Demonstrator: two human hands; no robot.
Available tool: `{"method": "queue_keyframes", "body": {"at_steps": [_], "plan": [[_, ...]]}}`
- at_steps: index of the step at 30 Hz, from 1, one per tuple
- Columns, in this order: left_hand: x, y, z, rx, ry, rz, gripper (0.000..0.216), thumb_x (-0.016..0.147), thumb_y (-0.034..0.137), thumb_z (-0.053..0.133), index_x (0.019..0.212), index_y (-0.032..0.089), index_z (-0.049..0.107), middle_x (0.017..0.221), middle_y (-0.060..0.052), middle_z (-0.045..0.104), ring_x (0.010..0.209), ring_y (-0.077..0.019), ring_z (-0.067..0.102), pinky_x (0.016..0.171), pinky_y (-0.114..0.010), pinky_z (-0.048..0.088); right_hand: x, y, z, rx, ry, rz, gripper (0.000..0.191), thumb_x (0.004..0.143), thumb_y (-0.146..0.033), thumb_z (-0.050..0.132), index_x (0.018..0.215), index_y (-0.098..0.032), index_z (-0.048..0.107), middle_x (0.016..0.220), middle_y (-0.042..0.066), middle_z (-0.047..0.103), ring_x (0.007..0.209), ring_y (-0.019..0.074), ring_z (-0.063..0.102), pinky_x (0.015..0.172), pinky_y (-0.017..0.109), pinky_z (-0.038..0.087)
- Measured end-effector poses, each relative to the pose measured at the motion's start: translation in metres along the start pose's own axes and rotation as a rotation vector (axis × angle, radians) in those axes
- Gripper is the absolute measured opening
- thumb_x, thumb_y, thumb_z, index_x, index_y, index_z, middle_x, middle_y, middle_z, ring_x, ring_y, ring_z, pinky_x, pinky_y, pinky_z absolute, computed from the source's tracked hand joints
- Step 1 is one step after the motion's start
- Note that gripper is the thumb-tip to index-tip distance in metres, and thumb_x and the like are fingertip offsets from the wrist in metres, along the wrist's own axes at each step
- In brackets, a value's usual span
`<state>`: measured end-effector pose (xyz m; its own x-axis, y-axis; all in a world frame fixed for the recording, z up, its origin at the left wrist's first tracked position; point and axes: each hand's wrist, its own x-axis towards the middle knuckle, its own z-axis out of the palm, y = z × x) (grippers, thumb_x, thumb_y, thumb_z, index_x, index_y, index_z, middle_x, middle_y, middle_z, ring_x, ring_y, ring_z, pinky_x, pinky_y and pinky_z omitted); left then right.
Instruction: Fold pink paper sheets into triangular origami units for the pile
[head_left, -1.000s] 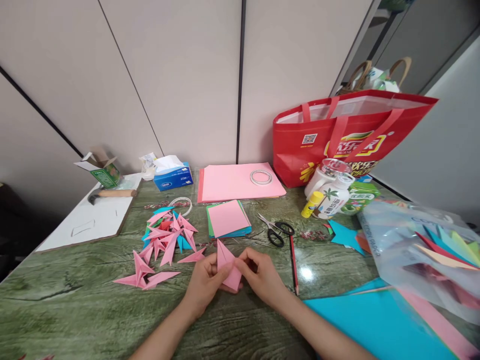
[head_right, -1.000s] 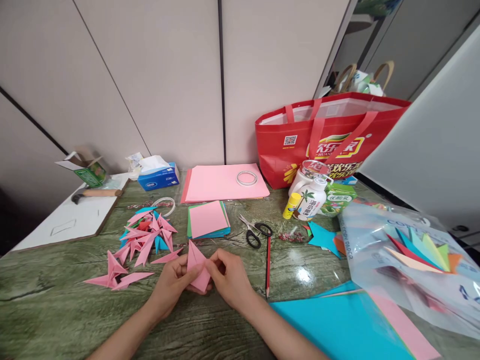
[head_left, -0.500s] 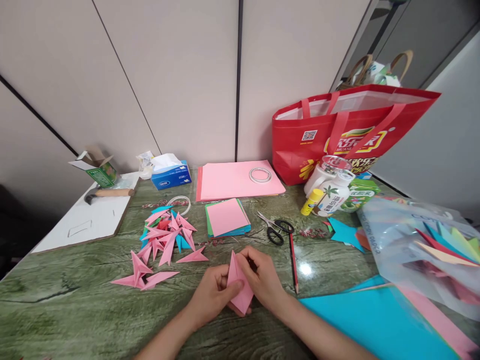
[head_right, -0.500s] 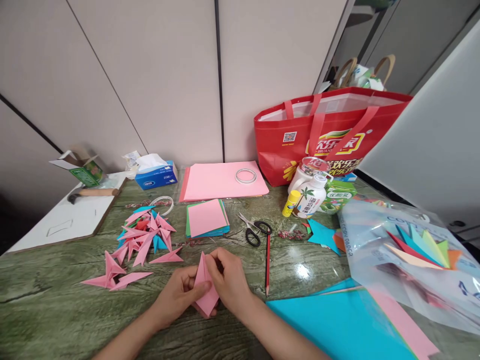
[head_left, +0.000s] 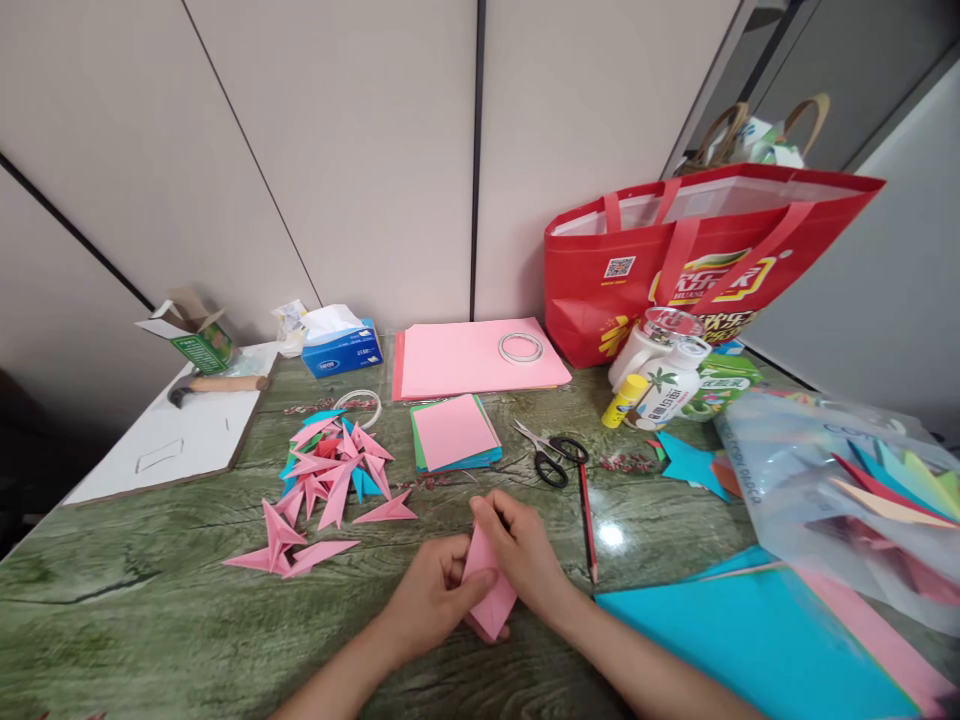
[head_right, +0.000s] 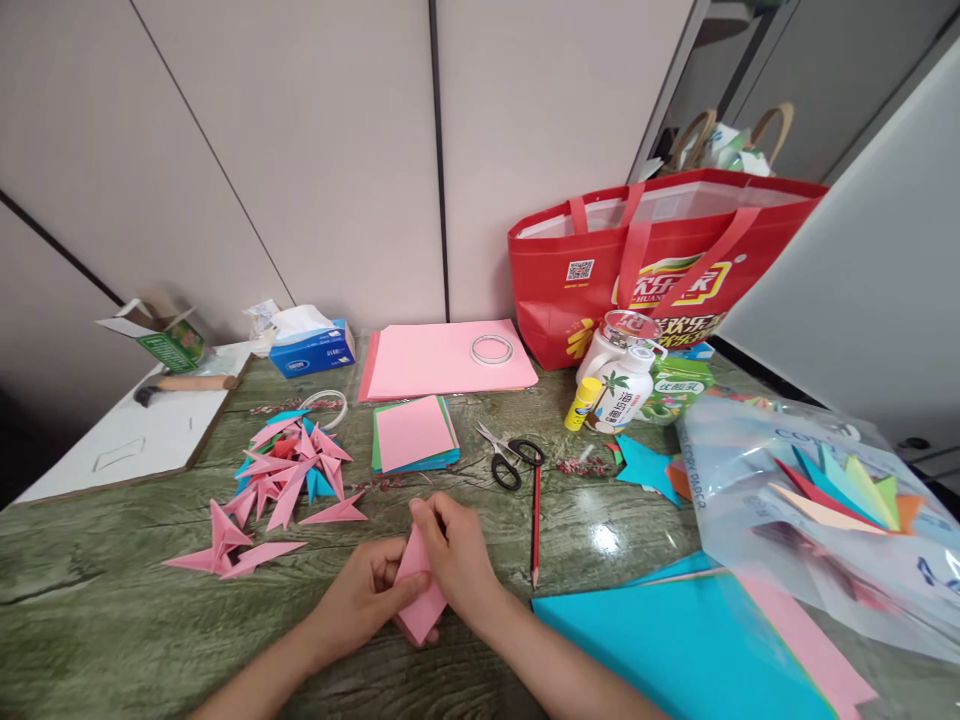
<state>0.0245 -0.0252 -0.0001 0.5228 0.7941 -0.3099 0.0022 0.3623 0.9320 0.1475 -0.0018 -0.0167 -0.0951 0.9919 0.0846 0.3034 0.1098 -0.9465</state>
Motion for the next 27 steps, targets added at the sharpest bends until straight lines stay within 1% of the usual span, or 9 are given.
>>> {"method": "queue_keyframes", "body": {"at_steps": [3, 6, 8, 11, 15, 18, 21, 24, 27], "plan": [[0.001, 0.001, -0.004, -0.019, 0.055, 0.039, 0.023, 0.07, 0.034, 0.061, 0.072, 0.013, 0.054, 0.056, -0.003, 0.067, 0.048, -0.0175, 0.063, 0.046, -0.027, 0.05, 0.002, -0.001, -0.003, 0.036, -0.063, -0.02, 0.034, 0.085, -0.036, 0.036, 0.059, -0.017, 0.044, 0.052, -0.004, 0.04, 0.05, 0.009, 0.037, 0.047, 0.021, 0.028], [0.002, 0.003, -0.011, -0.051, 0.156, 0.058, 0.023, 0.071, 0.034, 0.06, 0.078, 0.013, 0.054, 0.06, -0.004, 0.068, 0.049, -0.0181, 0.064, 0.048, -0.029, 0.052, 0.002, -0.002, -0.006, 0.111, -0.12, -0.008, 0.02, 0.081, -0.032, 0.046, 0.071, -0.016, 0.051, 0.059, -0.003, 0.049, 0.053, 0.0095, 0.043, 0.049, 0.021, 0.033], [0.002, 0.005, -0.015, -0.068, 0.229, 0.055, 0.026, 0.07, 0.035, 0.062, 0.08, 0.013, 0.053, 0.06, -0.005, 0.068, 0.051, -0.0188, 0.064, 0.049, -0.031, 0.053, 0.002, -0.002, -0.007, 0.193, -0.148, 0.03, 0.013, 0.077, -0.029, 0.053, 0.079, -0.016, 0.052, 0.062, -0.002, 0.051, 0.054, 0.0098, 0.046, 0.049, 0.02, 0.036], [0.003, 0.007, -0.019, -0.09, 0.305, 0.054, 0.029, 0.067, 0.037, 0.064, 0.078, 0.012, 0.053, 0.06, -0.005, 0.068, 0.052, -0.0194, 0.065, 0.049, -0.031, 0.054, 0.002, -0.001, -0.006, 0.312, -0.184, 0.064, 0.012, 0.074, -0.026, 0.056, 0.079, -0.017, 0.05, 0.065, -0.002, 0.052, 0.057, 0.01, 0.048, 0.05, 0.02, 0.038], [0.004, 0.008, -0.019, -0.106, 0.272, 0.046, 0.029, 0.069, 0.037, 0.062, 0.081, 0.013, 0.053, 0.064, -0.006, 0.068, 0.05, -0.0179, 0.064, 0.049, -0.03, 0.054, 0.004, 0.0, -0.005, 0.409, -0.195, 0.098, 0.014, 0.073, -0.027, 0.057, 0.077, -0.017, 0.048, 0.064, -0.003, 0.05, 0.055, 0.0096, 0.048, 0.048, 0.02, 0.04], [0.006, 0.007, -0.02, -0.107, 0.254, 0.047, 0.027, 0.075, 0.039, 0.055, 0.082, 0.013, 0.054, 0.064, -0.004, 0.068, 0.049, -0.0161, 0.063, 0.048, -0.029, 0.053, 0.005, 0.001, -0.007, 0.387, -0.175, 0.098, 0.012, 0.073, -0.027, 0.056, 0.076, -0.017, 0.05, 0.064, -0.002, 0.05, 0.055, 0.0097, 0.048, 0.048, 0.02, 0.04], [0.007, 0.009, -0.021, -0.071, 0.304, 0.093, 0.026, 0.076, 0.038, 0.053, 0.074, 0.013, 0.056, 0.058, -0.002, 0.064, 0.049, -0.0147, 0.061, 0.046, -0.026, 0.052, 0.006, 0.001, -0.01, 0.291, -0.142, 0.041, 0.007, 0.074, -0.023, 0.052, 0.076, -0.017, 0.054, 0.067, -0.001, 0.053, 0.058, 0.0104, 0.048, 0.052, 0.021, 0.039], [0.007, 0.011, -0.022, -0.018, 0.381, 0.147, 0.021, 0.071, 0.033, 0.06, 0.073, 0.013, 0.058, 0.053, 0.001, 0.061, 0.044, -0.0112, 0.057, 0.04, -0.02, 0.048, 0.007, 0.002, -0.013, 0.22, -0.147, 0.011, 0.008, 0.075, -0.02, 0.049, 0.077, -0.017, 0.056, 0.067, -0.001, 0.053, 0.057, 0.0106, 0.047, 0.052, 0.021, 0.038], [0.006, 0.013, -0.022, -0.008, 0.408, 0.127, 0.021, 0.064, 0.028, 0.068, 0.074, 0.013, 0.056, 0.046, 0.002, 0.06, 0.035, -0.0085, 0.051, 0.033, -0.017, 0.042, 0.007, 0.001, -0.013, 0.258, -0.167, 0.009, 0.013, 0.073, -0.017, 0.049, 0.085, -0.018, 0.055, 0.071, -0.001, 0.054, 0.06, 0.0112, 0.05, 0.054, 0.021, 0.039]]}}
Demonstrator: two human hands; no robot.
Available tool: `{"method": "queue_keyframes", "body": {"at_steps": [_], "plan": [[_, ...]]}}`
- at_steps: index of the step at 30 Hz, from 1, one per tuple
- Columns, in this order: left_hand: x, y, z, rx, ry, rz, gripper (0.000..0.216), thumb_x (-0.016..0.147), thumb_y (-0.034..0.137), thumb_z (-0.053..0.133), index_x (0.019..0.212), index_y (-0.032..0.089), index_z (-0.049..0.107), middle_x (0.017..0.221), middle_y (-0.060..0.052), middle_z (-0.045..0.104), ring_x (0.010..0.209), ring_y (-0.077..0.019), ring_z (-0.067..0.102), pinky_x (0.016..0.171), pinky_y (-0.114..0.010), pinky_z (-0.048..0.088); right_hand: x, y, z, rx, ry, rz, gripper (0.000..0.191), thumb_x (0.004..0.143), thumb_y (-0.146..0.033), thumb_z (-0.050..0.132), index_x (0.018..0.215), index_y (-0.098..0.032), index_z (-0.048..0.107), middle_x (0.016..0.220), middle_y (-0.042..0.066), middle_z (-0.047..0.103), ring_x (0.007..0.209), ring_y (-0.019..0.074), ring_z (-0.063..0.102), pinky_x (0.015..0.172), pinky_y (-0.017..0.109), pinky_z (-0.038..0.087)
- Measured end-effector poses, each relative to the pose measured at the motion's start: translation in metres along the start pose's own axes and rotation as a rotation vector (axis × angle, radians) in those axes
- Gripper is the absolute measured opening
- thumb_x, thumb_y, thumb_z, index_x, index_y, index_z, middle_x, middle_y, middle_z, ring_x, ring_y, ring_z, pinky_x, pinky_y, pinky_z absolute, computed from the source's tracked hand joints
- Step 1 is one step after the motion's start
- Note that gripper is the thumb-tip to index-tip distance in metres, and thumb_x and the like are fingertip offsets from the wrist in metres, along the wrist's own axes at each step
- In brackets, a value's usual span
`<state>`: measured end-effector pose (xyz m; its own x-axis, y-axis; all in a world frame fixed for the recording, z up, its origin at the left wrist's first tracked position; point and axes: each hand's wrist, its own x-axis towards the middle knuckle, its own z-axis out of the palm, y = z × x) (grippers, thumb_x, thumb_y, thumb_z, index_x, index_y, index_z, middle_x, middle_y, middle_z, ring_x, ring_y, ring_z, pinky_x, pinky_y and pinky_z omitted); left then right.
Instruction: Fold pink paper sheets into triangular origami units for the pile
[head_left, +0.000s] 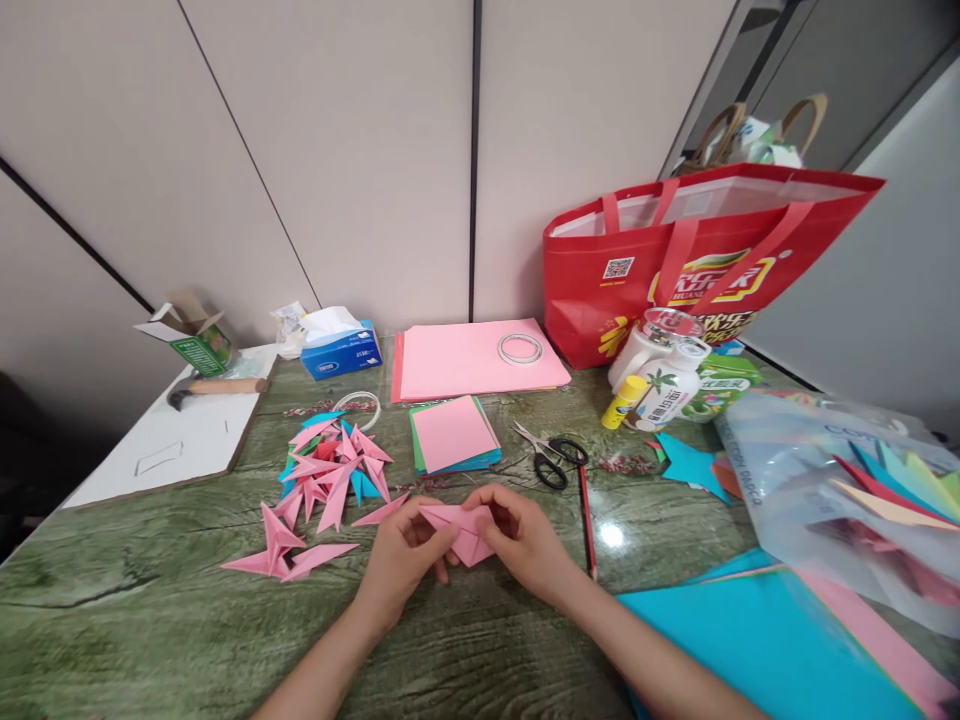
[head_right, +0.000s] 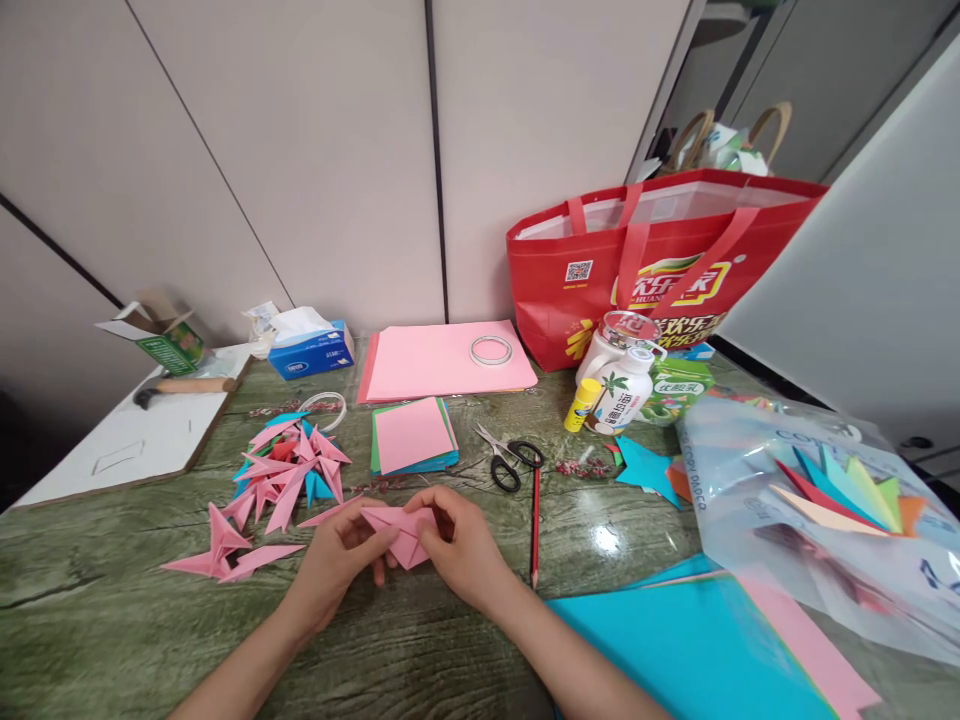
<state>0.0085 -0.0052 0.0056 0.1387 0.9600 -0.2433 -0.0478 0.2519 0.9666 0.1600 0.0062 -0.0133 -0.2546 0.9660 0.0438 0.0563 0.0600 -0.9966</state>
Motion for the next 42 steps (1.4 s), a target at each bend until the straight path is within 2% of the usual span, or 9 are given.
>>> {"method": "queue_keyframes", "body": {"at_steps": [4, 8, 11, 15, 21, 26, 32, 36, 42], "plan": [[-0.002, -0.001, 0.0, -0.078, 0.054, -0.021, 0.019, 0.066, 0.027, 0.067, 0.065, 0.013, 0.053, 0.052, 0.0, 0.064, 0.045, -0.0113, 0.059, 0.046, -0.022, 0.05, 0.0, -0.002, 0.002, 0.161, 0.028, 0.025, 0.036, 0.069, -0.017, 0.057, 0.103, -0.02, 0.045, 0.078, 0.0, 0.057, 0.069, 0.0132, 0.055, 0.06, 0.024, 0.044], [-0.003, -0.001, 0.002, -0.156, 0.038, -0.055, 0.019, 0.066, 0.027, 0.067, 0.064, 0.013, 0.053, 0.062, -0.002, 0.066, 0.059, -0.0151, 0.063, 0.06, -0.03, 0.054, 0.0, -0.003, 0.003, 0.209, 0.031, 0.061, 0.036, 0.065, -0.019, 0.063, 0.097, -0.018, 0.047, 0.084, 0.002, 0.06, 0.075, 0.0151, 0.057, 0.064, 0.026, 0.046], [-0.003, 0.001, 0.003, -0.079, -0.014, -0.089, 0.021, 0.065, 0.03, 0.066, 0.064, 0.013, 0.055, 0.061, -0.003, 0.065, 0.06, -0.0175, 0.063, 0.058, -0.031, 0.053, 0.001, -0.004, 0.001, 0.186, 0.057, 0.035, 0.022, 0.069, -0.021, 0.059, 0.09, -0.018, 0.051, 0.079, 0.002, 0.061, 0.073, 0.0146, 0.057, 0.065, 0.026, 0.046], [0.0, 0.001, 0.001, 0.035, 0.042, 0.055, 0.018, 0.063, 0.028, 0.068, 0.07, 0.014, 0.06, 0.067, -0.001, 0.064, 0.064, -0.0148, 0.059, 0.06, -0.026, 0.049, 0.001, -0.006, -0.001, 0.105, -0.006, 0.013, 0.011, 0.071, -0.021, 0.056, 0.081, -0.017, 0.056, 0.074, 0.001, 0.06, 0.07, 0.0142, 0.057, 0.063, 0.025, 0.045], [0.002, -0.006, -0.005, 0.114, 0.112, 0.096, 0.024, 0.063, 0.031, 0.067, 0.051, 0.014, 0.055, 0.047, 0.005, 0.049, 0.047, -0.0081, 0.044, 0.047, -0.018, 0.036, -0.001, -0.004, 0.001, 0.156, -0.018, 0.121, 0.022, 0.065, -0.023, 0.064, 0.083, -0.017, 0.053, 0.063, -0.003, 0.059, 0.057, 0.011, 0.054, 0.053, 0.022, 0.042], [0.001, -0.012, -0.006, 0.067, 0.086, 0.083, 0.025, 0.064, 0.033, 0.066, 0.053, 0.012, 0.059, 0.05, 0.002, 0.051, 0.05, -0.0091, 0.044, 0.049, -0.019, 0.036, 0.0, 0.0, 0.001, 0.138, -0.002, 0.115, 0.015, 0.065, -0.026, 0.065, 0.071, -0.015, 0.056, 0.061, -0.002, 0.057, 0.054, 0.0097, 0.05, 0.052, 0.021, 0.039], [0.0, -0.011, -0.001, 0.046, 0.132, 0.049, 0.026, 0.062, 0.035, 0.068, 0.055, 0.013, 0.057, 0.051, 0.003, 0.052, 0.049, -0.0093, 0.046, 0.048, -0.019, 0.038, 0.001, -0.002, 0.001, 0.087, -0.014, 0.086, 0.013, 0.068, -0.028, 0.062, 0.07, -0.015, 0.058, 0.062, -0.002, 0.056, 0.055, 0.01, 0.049, 0.051, 0.021, 0.038], [0.0, -0.006, 0.002, 0.083, 0.083, 0.065, 0.022, 0.061, 0.035, 0.067, 0.062, 0.014, 0.061, 0.058, 0.001, 0.059, 0.057, -0.013, 0.052, 0.054, -0.022, 0.042, 0.0, -0.001, 0.001, 0.111, -0.033, 0.112, 0.016, 0.066, -0.027, 0.064, 0.073, -0.016, 0.056, 0.061, -0.003, 0.056, 0.054, 0.01, 0.05, 0.05, 0.021, 0.038], [0.0, -0.006, 0.003, 0.136, 0.125, 0.083, 0.019, 0.064, 0.031, 0.065, 0.059, 0.014, 0.059, 0.055, 0.002, 0.056, 0.052, -0.011, 0.05, 0.05, -0.02, 0.039, 0.0, 0.001, 0.001, 0.12, 0.087, 0.092, 0.025, 0.061, -0.027, 0.068, 0.072, -0.019, 0.048, 0.06, -0.004, 0.056, 0.053, 0.0103, 0.05, 0.049, 0.021, 0.038]]}}
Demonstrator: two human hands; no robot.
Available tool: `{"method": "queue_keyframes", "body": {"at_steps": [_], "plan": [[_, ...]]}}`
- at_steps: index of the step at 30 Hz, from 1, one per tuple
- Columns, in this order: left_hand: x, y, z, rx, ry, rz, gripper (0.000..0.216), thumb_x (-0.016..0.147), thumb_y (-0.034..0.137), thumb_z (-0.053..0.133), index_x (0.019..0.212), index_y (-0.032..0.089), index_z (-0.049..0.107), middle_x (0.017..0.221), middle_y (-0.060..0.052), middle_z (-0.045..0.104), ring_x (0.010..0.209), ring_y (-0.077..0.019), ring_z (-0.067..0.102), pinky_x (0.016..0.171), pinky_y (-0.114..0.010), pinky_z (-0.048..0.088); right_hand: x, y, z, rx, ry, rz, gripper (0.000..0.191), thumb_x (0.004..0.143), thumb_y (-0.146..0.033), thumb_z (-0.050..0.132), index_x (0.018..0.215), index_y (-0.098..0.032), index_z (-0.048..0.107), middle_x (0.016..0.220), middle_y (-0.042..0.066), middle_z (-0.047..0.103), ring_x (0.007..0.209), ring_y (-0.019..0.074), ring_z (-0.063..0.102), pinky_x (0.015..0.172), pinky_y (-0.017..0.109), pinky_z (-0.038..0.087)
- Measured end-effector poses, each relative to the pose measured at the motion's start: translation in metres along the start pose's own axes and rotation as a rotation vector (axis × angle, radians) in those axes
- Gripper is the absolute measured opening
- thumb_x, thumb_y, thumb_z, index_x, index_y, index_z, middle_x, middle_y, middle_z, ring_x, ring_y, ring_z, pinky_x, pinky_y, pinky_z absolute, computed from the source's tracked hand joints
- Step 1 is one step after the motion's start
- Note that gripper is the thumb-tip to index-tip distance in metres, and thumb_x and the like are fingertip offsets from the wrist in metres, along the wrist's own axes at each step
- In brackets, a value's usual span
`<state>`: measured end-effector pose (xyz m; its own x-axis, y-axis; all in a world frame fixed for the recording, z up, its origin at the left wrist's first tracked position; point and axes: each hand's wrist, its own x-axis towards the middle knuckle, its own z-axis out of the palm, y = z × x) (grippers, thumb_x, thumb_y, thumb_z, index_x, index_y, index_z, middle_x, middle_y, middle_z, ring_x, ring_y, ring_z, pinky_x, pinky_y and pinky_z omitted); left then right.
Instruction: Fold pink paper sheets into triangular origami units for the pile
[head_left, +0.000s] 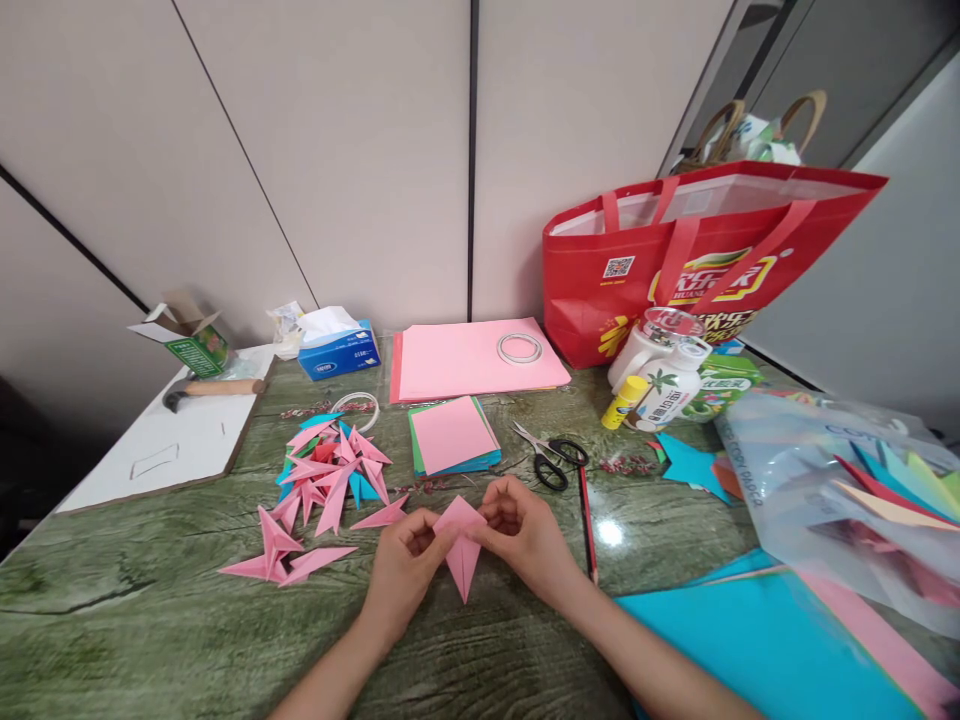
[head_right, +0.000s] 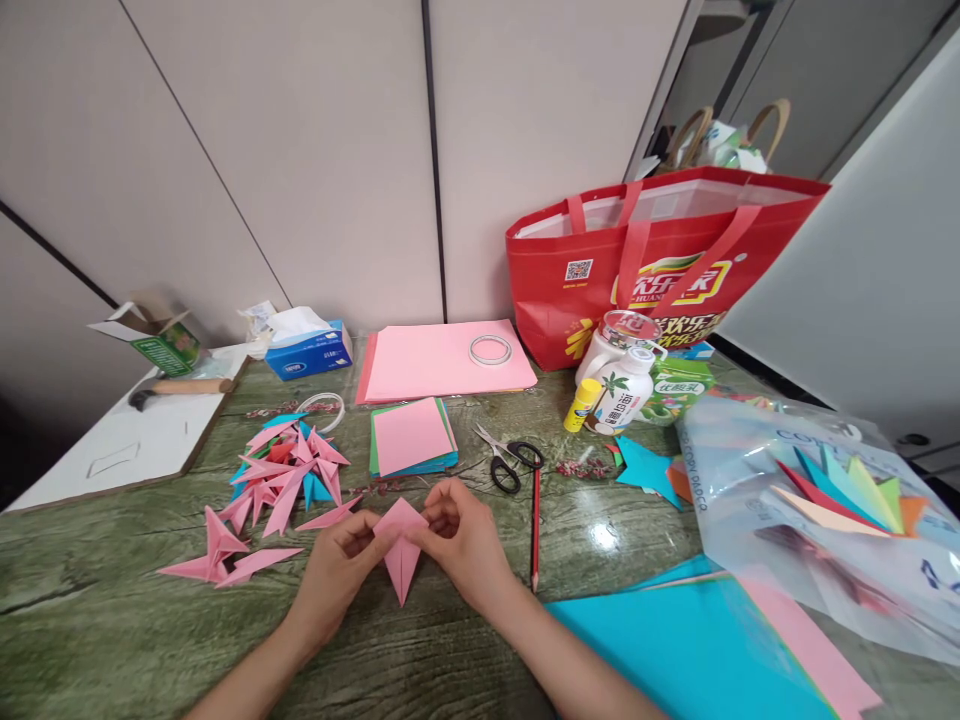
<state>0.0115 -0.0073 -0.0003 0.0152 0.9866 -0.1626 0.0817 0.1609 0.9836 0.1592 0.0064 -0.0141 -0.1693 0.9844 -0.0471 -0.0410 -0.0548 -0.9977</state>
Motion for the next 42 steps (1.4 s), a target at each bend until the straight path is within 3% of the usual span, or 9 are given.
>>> {"method": "queue_keyframes", "body": {"at_steps": [4, 13, 19, 25, 36, 42], "plan": [[0.001, 0.0, 0.0, -0.081, 0.06, 0.008, 0.022, 0.06, 0.023, 0.068, 0.078, 0.017, 0.056, 0.064, 0.002, 0.061, 0.059, -0.0123, 0.055, 0.056, -0.021, 0.043, 0.0, -0.002, 0.0, -0.059, 0.012, -0.033, 0.018, 0.064, -0.031, 0.067, 0.065, -0.017, 0.056, 0.061, -0.001, 0.056, 0.056, 0.0118, 0.051, 0.052, 0.023, 0.04], [0.0, 0.001, -0.003, 0.034, 0.131, 0.123, 0.016, 0.058, 0.024, 0.07, 0.071, 0.018, 0.065, 0.067, -0.001, 0.062, 0.062, -0.0152, 0.057, 0.058, -0.023, 0.046, -0.002, -0.001, 0.0, -0.101, 0.053, -0.066, 0.016, 0.065, -0.029, 0.067, 0.075, -0.017, 0.064, 0.07, 0.002, 0.064, 0.062, 0.0148, 0.056, 0.058, 0.026, 0.044], [-0.001, 0.0, -0.004, 0.14, 0.151, 0.223, 0.01, 0.061, 0.022, 0.069, 0.071, 0.02, 0.07, 0.068, -0.001, 0.066, 0.06, -0.0154, 0.056, 0.053, -0.023, 0.044, -0.004, -0.001, -0.002, -0.249, 0.078, -0.213, 0.012, 0.068, -0.028, 0.066, 0.076, -0.02, 0.068, 0.069, 0.003, 0.065, 0.063, 0.0163, 0.058, 0.057, 0.027, 0.045], [-0.004, -0.003, -0.006, 0.24, 0.173, 0.291, 0.013, 0.062, 0.023, 0.069, 0.075, 0.022, 0.072, 0.066, -0.001, 0.065, 0.059, -0.0159, 0.055, 0.052, -0.023, 0.042, -0.006, -0.007, -0.002, -0.316, 0.064, -0.328, 0.01, 0.071, -0.023, 0.064, 0.079, -0.021, 0.068, 0.069, 0.004, 0.063, 0.063, 0.016, 0.058, 0.057, 0.026, 0.044], [-0.003, 0.0, -0.01, 0.347, 0.095, 0.442, 0.012, 0.07, 0.019, 0.063, 0.078, 0.023, 0.071, 0.061, 0.0, 0.061, 0.055, -0.0137, 0.053, 0.053, -0.023, 0.041, -0.006, -0.01, -0.003, -0.362, 0.046, -0.376, 0.006, 0.074, -0.023, 0.061, 0.075, -0.021, 0.067, 0.069, 0.003, 0.063, 0.065, 0.0158, 0.058, 0.059, 0.026, 0.045], [-0.004, 0.002, -0.01, 0.439, 0.117, 0.629, 0.01, 0.071, 0.016, 0.061, 0.074, 0.021, 0.069, 0.068, -0.001, 0.056, 0.059, -0.0128, 0.054, 0.051, -0.022, 0.042, -0.009, -0.011, -0.001, -0.464, 0.061, -0.429, 0.006, 0.077, -0.018, 0.057, 0.074, -0.019, 0.062, 0.071, 0.003, 0.058, 0.066, 0.0142, 0.055, 0.058, 0.024, 0.043]]}}
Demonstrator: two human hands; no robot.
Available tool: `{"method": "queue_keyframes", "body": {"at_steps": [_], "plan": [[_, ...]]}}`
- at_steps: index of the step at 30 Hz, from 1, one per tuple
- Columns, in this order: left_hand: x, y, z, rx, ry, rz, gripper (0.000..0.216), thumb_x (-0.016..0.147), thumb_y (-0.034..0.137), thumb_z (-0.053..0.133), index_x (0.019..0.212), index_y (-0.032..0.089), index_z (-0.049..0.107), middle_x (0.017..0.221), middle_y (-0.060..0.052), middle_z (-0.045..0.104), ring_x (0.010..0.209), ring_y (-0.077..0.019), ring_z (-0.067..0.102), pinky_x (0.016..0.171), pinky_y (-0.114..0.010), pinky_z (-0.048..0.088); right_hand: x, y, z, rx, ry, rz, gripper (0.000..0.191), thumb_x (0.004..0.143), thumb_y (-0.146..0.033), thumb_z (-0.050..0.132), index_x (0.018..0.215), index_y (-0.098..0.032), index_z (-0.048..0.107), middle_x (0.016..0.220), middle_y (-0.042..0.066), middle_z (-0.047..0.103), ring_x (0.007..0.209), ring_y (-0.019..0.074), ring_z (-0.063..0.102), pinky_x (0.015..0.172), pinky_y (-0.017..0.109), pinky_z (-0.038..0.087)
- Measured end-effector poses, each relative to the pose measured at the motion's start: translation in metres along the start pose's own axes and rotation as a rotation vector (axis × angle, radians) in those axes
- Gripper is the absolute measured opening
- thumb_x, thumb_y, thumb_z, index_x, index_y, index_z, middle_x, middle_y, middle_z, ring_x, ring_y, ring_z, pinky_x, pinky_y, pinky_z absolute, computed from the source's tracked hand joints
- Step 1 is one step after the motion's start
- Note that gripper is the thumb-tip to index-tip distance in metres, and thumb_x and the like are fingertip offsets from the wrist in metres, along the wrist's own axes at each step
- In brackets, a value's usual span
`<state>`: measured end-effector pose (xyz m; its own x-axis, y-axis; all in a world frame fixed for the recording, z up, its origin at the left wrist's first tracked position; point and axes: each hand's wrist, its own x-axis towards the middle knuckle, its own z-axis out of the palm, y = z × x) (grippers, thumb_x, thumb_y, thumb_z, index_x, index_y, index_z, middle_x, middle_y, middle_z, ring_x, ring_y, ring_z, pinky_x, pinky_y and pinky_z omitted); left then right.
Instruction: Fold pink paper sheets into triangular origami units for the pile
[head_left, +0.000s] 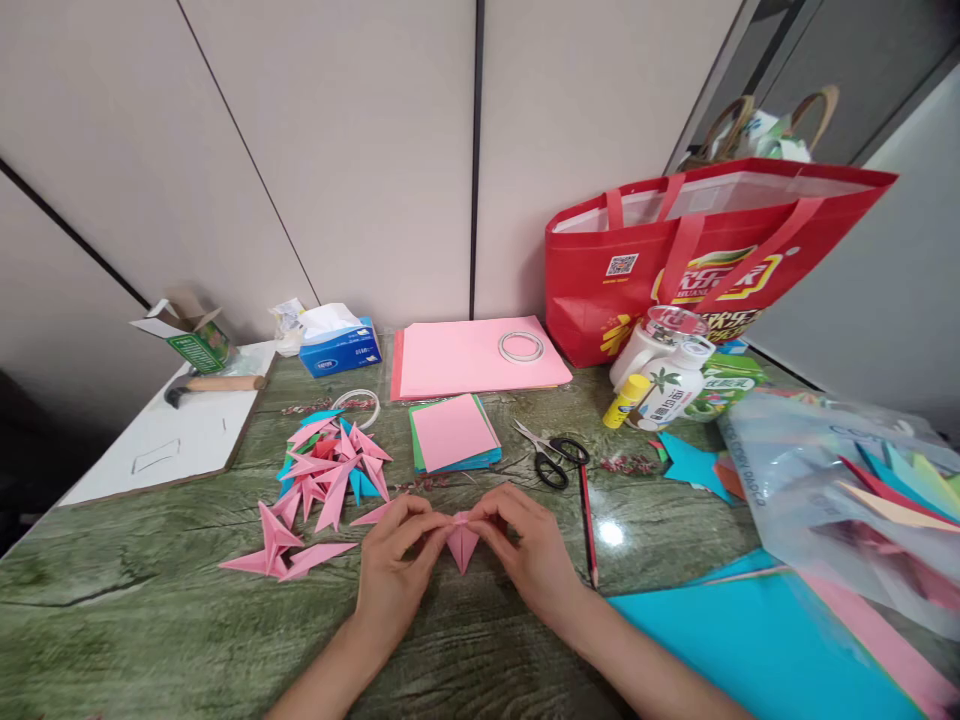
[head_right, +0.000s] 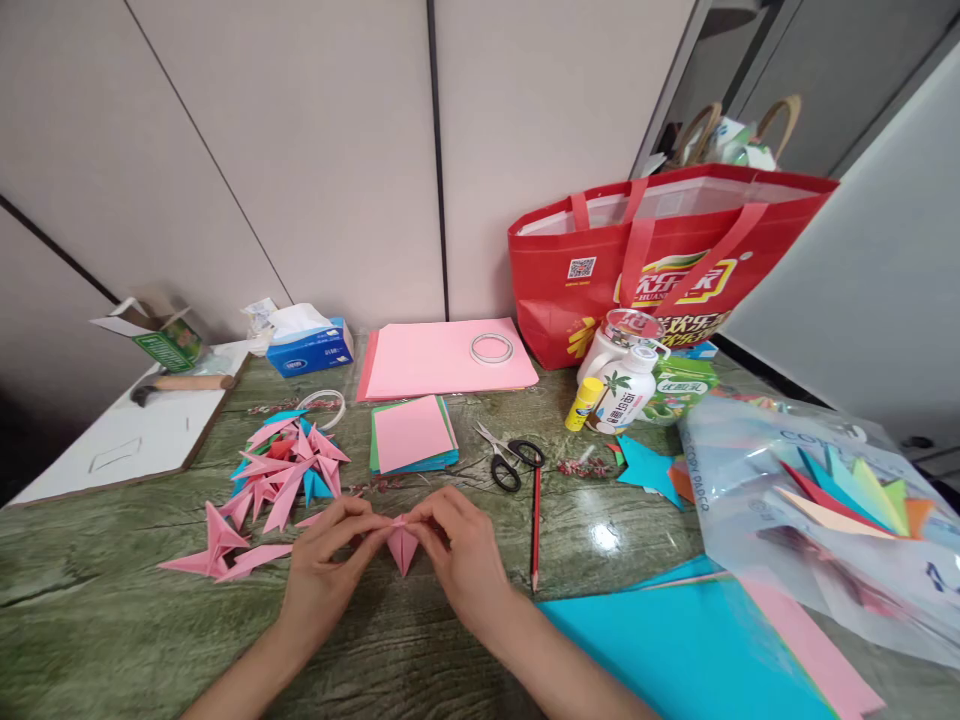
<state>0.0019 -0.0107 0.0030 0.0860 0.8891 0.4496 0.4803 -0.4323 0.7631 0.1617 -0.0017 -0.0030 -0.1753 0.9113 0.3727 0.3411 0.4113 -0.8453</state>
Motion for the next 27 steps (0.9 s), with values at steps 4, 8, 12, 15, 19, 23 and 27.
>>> {"method": "queue_keyframes", "body": {"at_steps": [4, 8, 12, 15, 19, 23, 27], "plan": [[-0.0028, 0.0005, 0.0008, 0.02, 0.016, 0.089, 0.013, 0.074, 0.01, 0.057, 0.078, 0.018, 0.065, 0.075, -0.001, 0.052, 0.051, -0.0076, 0.05, 0.043, -0.019, 0.04, -0.0022, -0.0008, 0.0011, 0.037, 0.002, 0.01, 0.008, 0.079, -0.016, 0.053, 0.075, -0.018, 0.06, 0.08, 0.004, 0.054, 0.064, 0.0124, 0.053, 0.054, 0.023, 0.042], [-0.0029, -0.0004, -0.0005, 0.037, 0.046, 0.19, 0.017, 0.072, 0.006, 0.058, 0.082, 0.019, 0.064, 0.08, -0.003, 0.055, 0.067, -0.012, 0.057, 0.058, -0.022, 0.046, -0.0004, -0.0034, -0.0007, 0.142, 0.016, -0.019, 0.004, 0.075, -0.019, 0.059, 0.078, -0.019, 0.061, 0.079, 0.004, 0.055, 0.074, 0.015, 0.054, 0.064, 0.026, 0.046], [-0.0037, -0.0019, -0.0008, 0.026, 0.041, 0.114, 0.017, 0.068, 0.011, 0.063, 0.082, 0.021, 0.064, 0.088, -0.004, 0.056, 0.078, -0.0155, 0.057, 0.062, -0.024, 0.048, 0.0006, -0.0044, -0.0004, 0.207, 0.08, 0.027, 0.003, 0.075, -0.019, 0.059, 0.076, -0.019, 0.062, 0.081, 0.004, 0.053, 0.076, 0.0151, 0.054, 0.064, 0.026, 0.046], [-0.0052, -0.0012, 0.0017, -0.142, 0.035, -0.099, 0.008, 0.069, 0.016, 0.063, 0.075, 0.02, 0.061, 0.096, -0.005, 0.055, 0.077, -0.0147, 0.059, 0.059, -0.022, 0.049, -0.0011, -0.0027, 0.0027, 0.29, 0.094, 0.106, 0.009, 0.072, -0.02, 0.061, 0.081, -0.019, 0.058, 0.086, 0.004, 0.051, 0.072, 0.0137, 0.054, 0.059, 0.023, 0.048], [-0.0032, 0.0025, 0.0059, -0.446, 0.038, -0.404, 0.021, 0.067, 0.018, 0.065, 0.084, 0.02, 0.054, 0.083, -0.001, 0.063, 0.072, -0.0149, 0.064, 0.065, -0.024, 0.051, -0.0037, 0.0001, 0.0063, 0.336, 0.057, 0.158, 0.015, 0.071, -0.02, 0.062, 0.085, -0.019, 0.056, 0.08, 0.003, 0.055, 0.069, 0.013, 0.055, 0.061, 0.024, 0.049], [0.0005, 0.005, 0.0077, -0.617, -0.031, -0.557, 0.024, 0.066, 0.018, 0.065, 0.085, 0.019, 0.051, 0.069, 0.001, 0.067, 0.065, -0.0155, 0.065, 0.064, -0.027, 0.053, -0.0042, 0.0015, 0.007, 0.328, 0.03, 0.183, 0.009, 0.07, -0.02, 0.064, 0.076, -0.017, 0.058, 0.074, 0.002, 0.056, 0.065, 0.0128, 0.055, 0.056, 0.023, 0.048], [0.0015, 0.0047, 0.0088, -0.68, -0.02, -0.587, 0.023, 0.064, 0.016, 0.067, 0.082, 0.018, 0.052, 0.066, 0.002, 0.068, 0.061, -0.0152, 0.065, 0.062, -0.028, 0.054, -0.0029, 0.0012, 0.0063, 0.415, 0.014, 0.221, 0.006, 0.068, -0.02, 0.066, 0.071, -0.016, 0.062, 0.074, 0.002, 0.055, 0.057, 0.0111, 0.053, 0.048, 0.021, 0.046]]}}
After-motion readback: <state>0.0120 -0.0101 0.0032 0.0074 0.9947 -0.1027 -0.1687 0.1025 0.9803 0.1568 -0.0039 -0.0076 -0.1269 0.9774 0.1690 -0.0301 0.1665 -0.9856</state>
